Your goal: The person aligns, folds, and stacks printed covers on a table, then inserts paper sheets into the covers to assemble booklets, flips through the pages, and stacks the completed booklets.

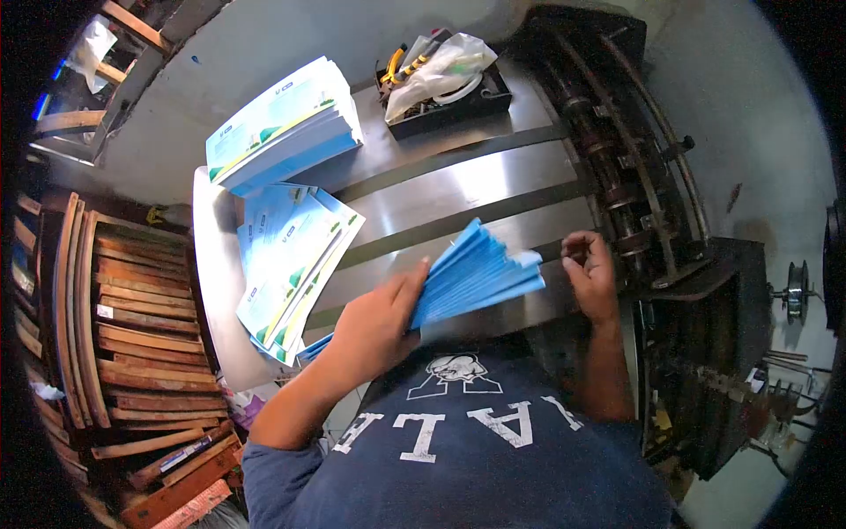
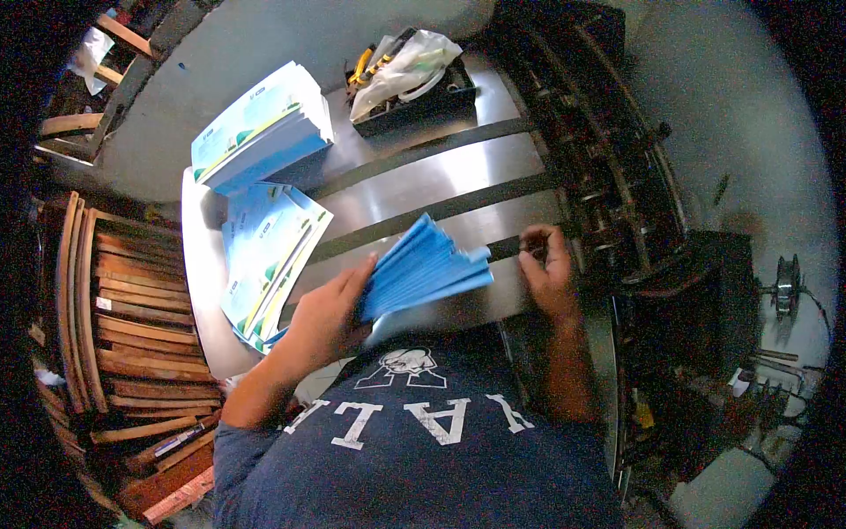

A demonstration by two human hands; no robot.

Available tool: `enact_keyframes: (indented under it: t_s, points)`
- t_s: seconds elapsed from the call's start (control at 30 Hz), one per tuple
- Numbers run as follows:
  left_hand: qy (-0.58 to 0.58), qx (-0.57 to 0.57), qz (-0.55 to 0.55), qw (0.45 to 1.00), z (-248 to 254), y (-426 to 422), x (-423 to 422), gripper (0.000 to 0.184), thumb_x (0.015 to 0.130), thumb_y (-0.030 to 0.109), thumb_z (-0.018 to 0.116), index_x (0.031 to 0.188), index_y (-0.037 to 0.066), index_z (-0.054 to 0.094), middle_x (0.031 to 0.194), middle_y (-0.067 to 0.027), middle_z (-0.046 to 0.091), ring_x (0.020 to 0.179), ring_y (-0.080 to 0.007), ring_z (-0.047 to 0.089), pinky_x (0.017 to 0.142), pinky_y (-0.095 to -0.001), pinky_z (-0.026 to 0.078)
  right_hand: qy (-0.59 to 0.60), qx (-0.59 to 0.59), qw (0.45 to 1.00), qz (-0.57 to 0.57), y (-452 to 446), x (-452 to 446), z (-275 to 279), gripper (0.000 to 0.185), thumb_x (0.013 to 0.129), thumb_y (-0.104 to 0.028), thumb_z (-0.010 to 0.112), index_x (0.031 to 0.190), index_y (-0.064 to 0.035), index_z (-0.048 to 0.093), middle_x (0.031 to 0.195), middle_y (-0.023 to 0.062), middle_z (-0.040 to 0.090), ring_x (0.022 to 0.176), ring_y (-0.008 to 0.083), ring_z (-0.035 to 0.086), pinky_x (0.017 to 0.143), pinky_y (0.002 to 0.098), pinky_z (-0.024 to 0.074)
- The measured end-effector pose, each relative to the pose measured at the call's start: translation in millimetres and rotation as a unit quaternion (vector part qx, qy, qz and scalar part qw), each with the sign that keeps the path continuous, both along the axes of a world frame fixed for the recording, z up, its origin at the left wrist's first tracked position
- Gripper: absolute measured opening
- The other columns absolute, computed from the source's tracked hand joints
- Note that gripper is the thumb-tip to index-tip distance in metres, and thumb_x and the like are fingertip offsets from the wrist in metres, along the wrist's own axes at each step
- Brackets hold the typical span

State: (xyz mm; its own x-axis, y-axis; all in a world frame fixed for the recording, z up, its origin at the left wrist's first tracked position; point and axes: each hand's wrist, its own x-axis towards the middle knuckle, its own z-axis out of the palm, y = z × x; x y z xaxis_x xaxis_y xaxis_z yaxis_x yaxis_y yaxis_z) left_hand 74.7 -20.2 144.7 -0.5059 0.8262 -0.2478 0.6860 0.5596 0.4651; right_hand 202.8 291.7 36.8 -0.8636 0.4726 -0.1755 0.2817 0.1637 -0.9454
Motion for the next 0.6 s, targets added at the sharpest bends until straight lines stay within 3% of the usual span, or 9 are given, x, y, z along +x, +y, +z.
enact_keyframes:
  t_s: [0.07,0.13,0.17,0.23,0.33,0.4,0.47,0.5,0.6]
  points:
    - [-0.031,-0.057,0.008,0.998,0,1,7,0.104,0.062,0.017,0.08,0.148,0.004,0.024,0.127,-0.02,0.05,0.112,-0.0365,0.054,0.09,-0.0434,0.048,0.11,0.112,0.981,0.118,-13,-5,47,0.052,0.084,-0.019,0.065,0.132,-0.0071,0.049,0.134,0.0135,0.05,0.126,0.0244,0.047,0.105,0.0408,0.0371]
    - [0.048,0.012,-0.047,0.998,-5,2,12,0.111,0.056,0.024,0.085,0.148,0.005,0.025,0.135,-0.0202,0.044,0.123,-0.0356,0.047,0.101,-0.0438,0.04,0.143,0.222,0.93,0.255,-31,-19,71,0.075,0.085,-0.045,0.065,0.144,-0.0086,0.038,0.149,0.0168,0.036,0.139,0.0293,0.033,0.113,0.0474,0.026]
    - [0.03,-0.012,-0.023,0.999,-5,3,16,0.122,0.047,0.024,0.09,0.148,0.004,0.024,0.142,-0.0216,0.038,0.13,-0.0378,0.04,0.109,-0.0458,0.031,0.139,0.222,0.931,0.253,-44,-23,81,0.075,0.085,-0.045,0.065,0.144,-0.0086,0.038,0.149,0.0168,0.036,0.139,0.0293,0.033,0.113,0.0474,0.026]
    - [0.063,0.001,-0.013,0.998,-7,-3,12,0.117,0.053,0.036,0.087,0.147,0.002,0.026,0.141,-0.0216,0.04,0.128,-0.0375,0.042,0.107,-0.0459,0.033,0.082,0.464,0.798,0.377,-66,-33,92,0.089,0.08,-0.063,0.061,0.146,-0.0088,0.035,0.154,0.0147,0.028,0.143,0.0303,0.024,0.117,0.0504,0.0164]
    - [0.063,0.029,-0.003,0.998,-14,-8,8,0.115,0.057,0.042,0.084,0.147,0.002,0.024,0.135,-0.0233,0.045,0.122,-0.0387,0.047,0.102,-0.0464,0.038,0.061,0.485,0.768,0.413,-75,-46,75,0.094,0.079,-0.071,0.054,0.144,-0.0051,0.036,0.156,0.0095,0.027,0.144,0.0305,0.022,0.113,0.0589,0.0175]
    - [0.066,0.05,0.007,0.997,-12,-10,3,0.118,0.058,0.042,0.084,0.148,0.001,0.021,0.131,-0.025,0.05,0.117,-0.0411,0.052,0.1,-0.047,0.041,0.074,0.479,0.759,0.436,-61,-57,78,0.09,0.082,-0.069,0.051,0.144,-0.0043,0.037,0.153,0.0138,0.032,0.142,0.0305,0.027,0.114,0.0529,0.0193]
    - [-0.075,-0.007,0.077,0.994,-10,-8,4,0.115,0.062,0.04,0.083,0.148,0.001,0.018,0.121,-0.0254,0.057,0.108,-0.0416,0.058,0.093,-0.0446,0.047,0.11,0.037,0.95,0.289,-42,-75,58,0.083,0.087,-0.066,0.046,0.141,-0.0025,0.042,0.149,0.0177,0.038,0.139,0.03,0.033,0.115,0.0443,0.0207]
    - [-0.066,0.0,0.029,0.997,-10,-9,6,0.111,0.065,0.037,0.082,0.148,0.0,0.018,0.116,-0.0244,0.06,0.104,-0.0411,0.06,0.091,-0.0418,0.048,0.107,0.039,0.95,0.29,-44,-71,38,0.083,0.087,-0.066,0.046,0.141,-0.0025,0.042,0.149,0.0177,0.038,0.139,0.03,0.033,0.115,0.0443,0.0207]
    - [-0.071,-0.018,0.005,0.997,-8,-5,16,0.103,0.067,0.04,0.08,0.146,0.001,0.026,0.106,-0.0225,0.061,0.094,-0.0382,0.062,0.085,-0.0435,0.05,0.101,-0.252,0.884,0.381,-52,-67,-5,0.077,0.094,-0.064,0.034,0.126,0.0023,0.055,0.129,0.0197,0.055,0.124,0.0293,0.049,0.109,0.0397,0.0316]
